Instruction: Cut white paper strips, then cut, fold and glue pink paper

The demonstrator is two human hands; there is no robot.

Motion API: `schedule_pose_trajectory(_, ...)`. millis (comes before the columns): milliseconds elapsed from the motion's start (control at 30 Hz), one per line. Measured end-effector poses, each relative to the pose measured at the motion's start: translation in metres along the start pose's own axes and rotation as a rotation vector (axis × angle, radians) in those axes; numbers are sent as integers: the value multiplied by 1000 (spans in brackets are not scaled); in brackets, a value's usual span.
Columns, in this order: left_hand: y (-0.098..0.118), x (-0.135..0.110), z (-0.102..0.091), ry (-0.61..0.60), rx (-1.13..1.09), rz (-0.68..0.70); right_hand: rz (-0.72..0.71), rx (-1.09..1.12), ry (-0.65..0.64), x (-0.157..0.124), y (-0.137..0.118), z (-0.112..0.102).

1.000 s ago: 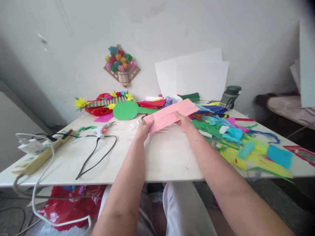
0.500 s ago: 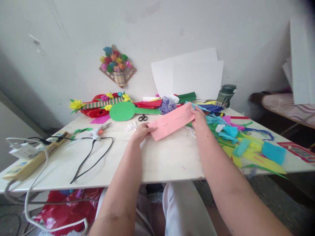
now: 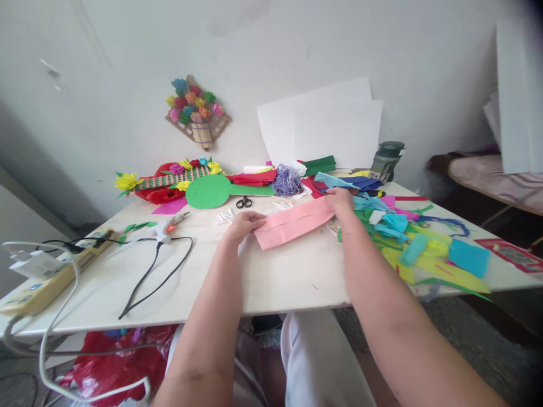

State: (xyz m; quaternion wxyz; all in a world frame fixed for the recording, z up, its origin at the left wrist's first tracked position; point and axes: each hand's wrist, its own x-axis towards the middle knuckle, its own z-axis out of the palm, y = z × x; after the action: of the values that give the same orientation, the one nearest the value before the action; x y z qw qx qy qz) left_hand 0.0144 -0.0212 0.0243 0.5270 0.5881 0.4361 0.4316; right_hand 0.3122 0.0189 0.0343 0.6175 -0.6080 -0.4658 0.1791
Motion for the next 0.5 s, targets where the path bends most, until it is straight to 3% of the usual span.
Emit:
schedule_pose_trajectory(100, -2, 1, 1, 11, 47, 15, -194, -454, 12, -9, -9, 7)
schedule_pose_trajectory(167, -3, 3, 1, 35, 67, 25, -332, -495, -142, -19, -18, 16)
schedule_pose_trajectory(333, -4, 6, 1, 125, 83, 68, -500, -409, -725, -47, -38, 37)
schedule_pose_trajectory(500, -2, 4, 3, 162, 61, 103, -711, -580, -901, -67, -50, 49)
